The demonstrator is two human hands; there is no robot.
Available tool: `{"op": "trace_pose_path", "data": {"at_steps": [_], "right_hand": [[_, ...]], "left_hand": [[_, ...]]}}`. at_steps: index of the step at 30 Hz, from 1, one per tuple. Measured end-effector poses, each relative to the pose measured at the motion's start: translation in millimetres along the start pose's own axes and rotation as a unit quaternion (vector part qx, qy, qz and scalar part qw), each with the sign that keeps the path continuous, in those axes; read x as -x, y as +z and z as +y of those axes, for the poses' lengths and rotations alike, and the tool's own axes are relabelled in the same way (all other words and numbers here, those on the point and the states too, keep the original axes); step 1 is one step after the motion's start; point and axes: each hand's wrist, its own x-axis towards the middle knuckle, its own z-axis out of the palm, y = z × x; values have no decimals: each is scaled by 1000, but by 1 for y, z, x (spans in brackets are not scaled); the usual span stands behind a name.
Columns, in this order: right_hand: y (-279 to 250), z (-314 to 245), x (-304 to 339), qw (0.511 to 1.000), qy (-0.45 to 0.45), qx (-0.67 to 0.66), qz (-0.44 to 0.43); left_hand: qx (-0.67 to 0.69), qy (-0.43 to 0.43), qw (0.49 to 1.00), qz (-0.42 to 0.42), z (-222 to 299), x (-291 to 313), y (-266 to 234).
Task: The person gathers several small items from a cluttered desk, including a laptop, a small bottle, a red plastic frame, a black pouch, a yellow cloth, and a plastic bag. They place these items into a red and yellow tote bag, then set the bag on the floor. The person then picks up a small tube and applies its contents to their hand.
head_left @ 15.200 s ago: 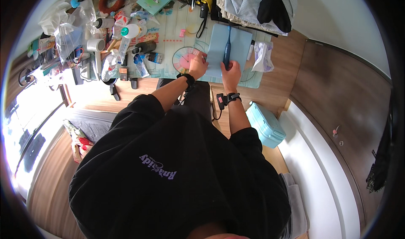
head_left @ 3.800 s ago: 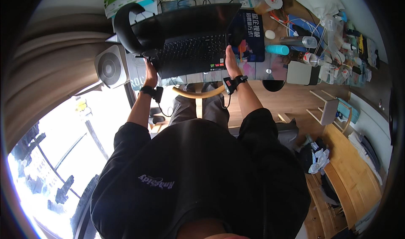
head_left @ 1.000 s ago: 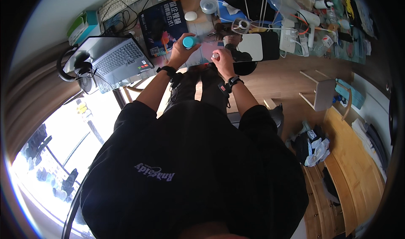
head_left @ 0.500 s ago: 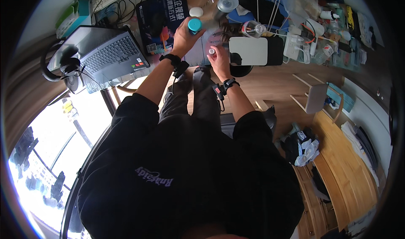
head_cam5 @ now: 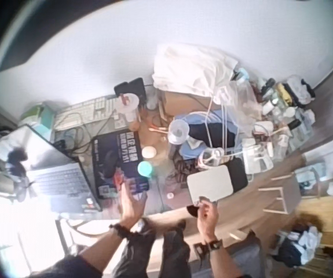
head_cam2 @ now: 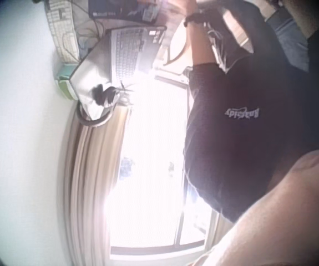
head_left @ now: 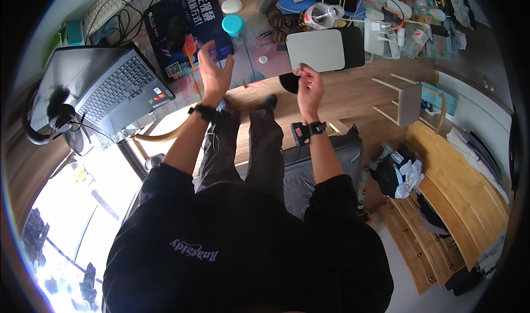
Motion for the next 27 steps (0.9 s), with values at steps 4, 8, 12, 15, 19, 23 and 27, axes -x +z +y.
{"op": "trace_pose_path", "data": {"at_steps": [4, 8, 12, 15, 19, 23, 27], "right_hand": [[-29, 21, 15, 994, 33, 95, -52], [-31, 61, 42, 964, 39, 96, -247], [-18, 134, 74, 934, 108, 88, -330], [-15, 201, 100, 927, 189, 78, -315], [-26, 278, 137, 904, 261, 89, -327], [-53, 327, 160, 910, 266, -45, -315], [-78, 349, 162, 914, 299, -70, -265]], "left_hand": [[-92, 86, 991, -49, -25, 62, -15], [-94, 249, 937, -226, -70, 137, 2], [-136, 82, 917, -367, -168, 190, 51], [-122, -84, 908, -392, -273, 208, 103], [-170, -180, 902, -354, -407, 216, 193], [-270, -168, 851, -418, -494, 214, 279], [-310, -180, 841, -404, -549, 200, 329]]}}
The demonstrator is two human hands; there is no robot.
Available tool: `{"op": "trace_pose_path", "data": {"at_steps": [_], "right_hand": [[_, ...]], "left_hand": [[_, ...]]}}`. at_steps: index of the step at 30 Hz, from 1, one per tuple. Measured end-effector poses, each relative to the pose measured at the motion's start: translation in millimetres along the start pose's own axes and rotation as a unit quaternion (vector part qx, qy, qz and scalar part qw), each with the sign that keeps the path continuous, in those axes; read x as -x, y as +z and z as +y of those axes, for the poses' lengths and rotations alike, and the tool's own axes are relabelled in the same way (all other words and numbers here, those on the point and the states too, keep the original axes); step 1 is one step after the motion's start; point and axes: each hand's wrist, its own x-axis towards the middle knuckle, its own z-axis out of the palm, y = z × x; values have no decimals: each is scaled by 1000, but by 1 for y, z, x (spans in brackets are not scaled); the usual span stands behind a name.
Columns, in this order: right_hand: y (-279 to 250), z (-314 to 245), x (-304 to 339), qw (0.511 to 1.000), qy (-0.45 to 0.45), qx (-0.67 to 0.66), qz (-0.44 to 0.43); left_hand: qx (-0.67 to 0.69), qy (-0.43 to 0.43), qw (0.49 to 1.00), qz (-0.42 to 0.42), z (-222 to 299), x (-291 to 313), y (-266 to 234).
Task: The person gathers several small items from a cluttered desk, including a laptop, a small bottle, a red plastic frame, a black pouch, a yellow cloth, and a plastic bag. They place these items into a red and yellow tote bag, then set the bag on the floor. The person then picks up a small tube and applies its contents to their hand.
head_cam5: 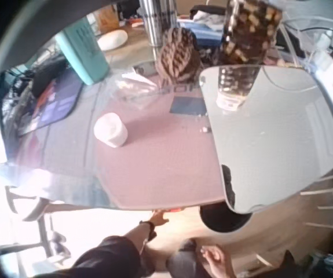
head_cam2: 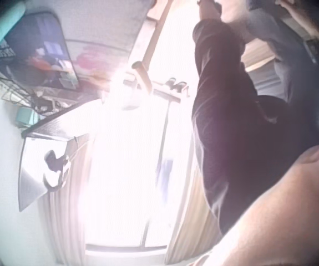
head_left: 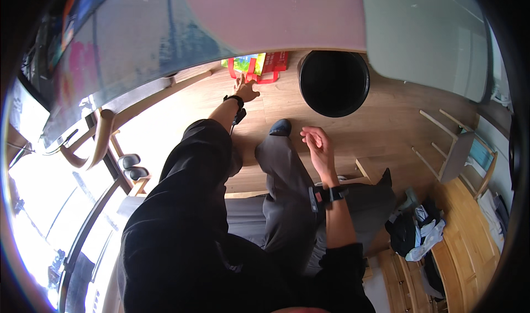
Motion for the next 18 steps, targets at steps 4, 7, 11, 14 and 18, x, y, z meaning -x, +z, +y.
{"op": "trace_pose_path", "data": {"at_steps": [4, 7, 11, 14, 18], "right_hand": [[-15, -2, 1, 998, 46, 4, 44], [-14, -9, 3, 998, 12, -16, 58], [1, -19, 17, 995, 14, -91, 41], [24, -29, 38, 993, 105, -16, 58], [61, -50, 74, 974, 220, -50, 29]], "left_hand": [[125, 139, 982, -14, -5, -42, -2], [426, 131, 895, -31, 20, -5, -32], [598, 169, 783, -33, 77, 108, -135], [615, 193, 763, -45, 107, 212, -209], [614, 165, 766, -99, 129, 310, -271]]}}
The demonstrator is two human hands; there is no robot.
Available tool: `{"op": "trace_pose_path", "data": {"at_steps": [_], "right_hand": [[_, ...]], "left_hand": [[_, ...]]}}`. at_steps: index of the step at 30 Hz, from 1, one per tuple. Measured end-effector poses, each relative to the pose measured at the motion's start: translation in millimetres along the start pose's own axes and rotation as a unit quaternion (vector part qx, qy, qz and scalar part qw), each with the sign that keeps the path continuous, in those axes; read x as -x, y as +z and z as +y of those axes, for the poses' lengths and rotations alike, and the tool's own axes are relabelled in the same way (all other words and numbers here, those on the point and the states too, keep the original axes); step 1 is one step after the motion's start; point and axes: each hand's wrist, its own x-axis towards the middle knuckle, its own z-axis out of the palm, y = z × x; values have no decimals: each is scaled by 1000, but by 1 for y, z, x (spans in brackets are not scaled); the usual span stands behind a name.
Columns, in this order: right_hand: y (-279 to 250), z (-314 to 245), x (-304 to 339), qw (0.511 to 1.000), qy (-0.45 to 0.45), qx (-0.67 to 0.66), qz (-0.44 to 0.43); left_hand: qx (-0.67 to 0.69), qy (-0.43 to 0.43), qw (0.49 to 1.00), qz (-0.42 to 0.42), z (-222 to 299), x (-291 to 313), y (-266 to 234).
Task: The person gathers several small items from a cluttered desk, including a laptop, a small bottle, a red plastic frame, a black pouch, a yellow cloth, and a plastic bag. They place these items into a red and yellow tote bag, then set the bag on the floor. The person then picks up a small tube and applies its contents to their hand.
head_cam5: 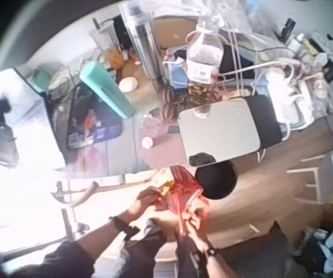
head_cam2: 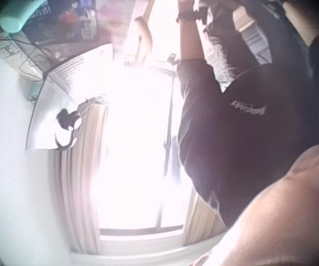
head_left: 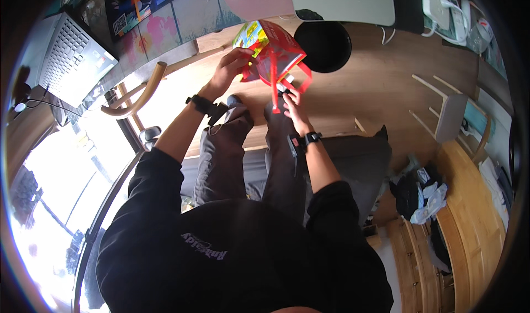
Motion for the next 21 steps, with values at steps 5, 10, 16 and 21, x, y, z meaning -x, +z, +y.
{"op": "trace_pose_path", "data": {"at_steps": [5, 10, 16, 21], "right_hand": [[37, -21, 65, 990, 39, -73, -115], [41, -71, 113, 991, 49, 117, -49], [44, -140, 151, 880, 36, 457, -126], [56, -210, 199, 853, -169, 477, -128]], "left_hand": [[-85, -26, 996, -25, 30, 80, 39], [-93, -96, 991, 1, 44, 139, 68], [-255, -72, 964, -28, 87, 198, 109], [-190, -44, 981, 12, 145, 242, 145]]}}
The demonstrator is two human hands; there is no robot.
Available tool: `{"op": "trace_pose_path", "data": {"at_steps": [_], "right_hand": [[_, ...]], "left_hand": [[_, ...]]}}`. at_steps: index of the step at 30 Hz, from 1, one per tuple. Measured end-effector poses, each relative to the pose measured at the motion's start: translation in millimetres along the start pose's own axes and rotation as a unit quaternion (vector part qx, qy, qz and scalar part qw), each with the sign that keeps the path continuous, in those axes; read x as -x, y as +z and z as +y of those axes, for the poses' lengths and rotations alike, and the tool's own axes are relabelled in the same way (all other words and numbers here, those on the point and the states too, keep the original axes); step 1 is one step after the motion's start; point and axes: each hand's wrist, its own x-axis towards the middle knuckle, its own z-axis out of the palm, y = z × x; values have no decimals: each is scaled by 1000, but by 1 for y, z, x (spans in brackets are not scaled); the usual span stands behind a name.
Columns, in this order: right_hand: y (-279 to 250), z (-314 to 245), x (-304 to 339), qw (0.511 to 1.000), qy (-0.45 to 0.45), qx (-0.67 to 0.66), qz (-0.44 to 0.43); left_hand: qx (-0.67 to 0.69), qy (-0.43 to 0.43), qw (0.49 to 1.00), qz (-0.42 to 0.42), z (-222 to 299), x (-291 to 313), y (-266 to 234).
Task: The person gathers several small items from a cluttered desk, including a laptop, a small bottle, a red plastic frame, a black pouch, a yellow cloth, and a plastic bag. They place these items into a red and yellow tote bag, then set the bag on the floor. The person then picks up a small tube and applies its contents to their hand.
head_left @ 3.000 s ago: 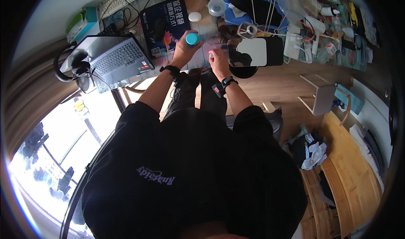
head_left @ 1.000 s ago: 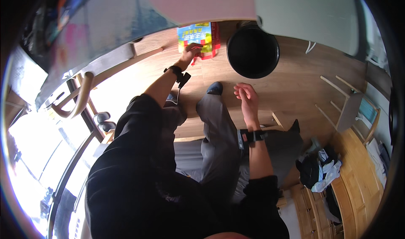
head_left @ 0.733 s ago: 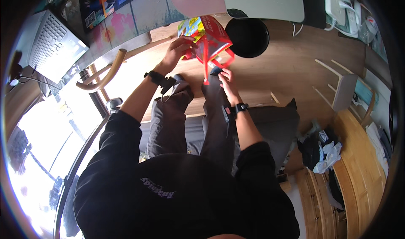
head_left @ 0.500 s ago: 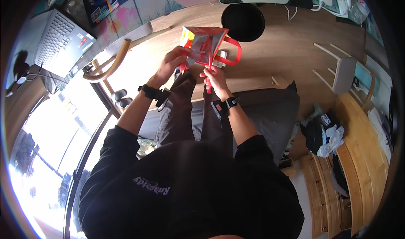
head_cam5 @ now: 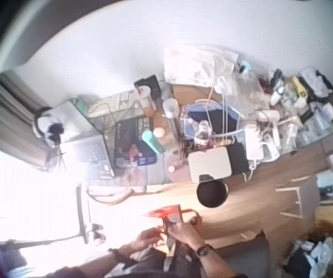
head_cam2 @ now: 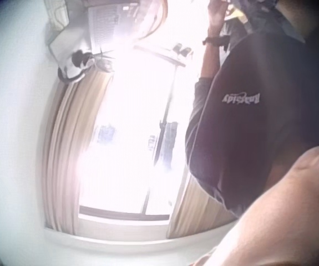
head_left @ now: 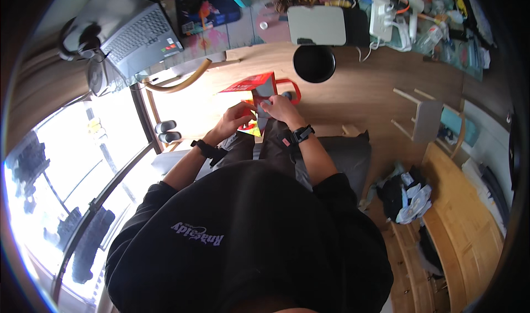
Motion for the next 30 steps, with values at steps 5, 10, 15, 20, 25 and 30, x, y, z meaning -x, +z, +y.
{"op": "trace_pose_path", "data": {"at_steps": [5, 10, 15, 20, 25, 30], "right_hand": [[-71, -50, -23, 935, -158, -114, 297], [-112, -71, -120, 883, -287, 51, 367], [-116, -88, -163, 910, -255, 148, 292], [-104, -128, -96, 891, -317, -59, 319], [-79, -152, -10, 943, -278, -40, 178], [-90, -121, 2, 925, -182, -118, 312]], "left_hand": [[324, -1, 943, 74, 40, 33, -17], [374, 77, 917, 114, 69, 57, -35], [425, 92, 886, 159, 84, 72, -50], [471, 108, 864, 145, 87, 70, -76], [494, 129, 856, 84, 102, 66, -89], [457, 128, 876, 84, 125, 70, -98]]}}
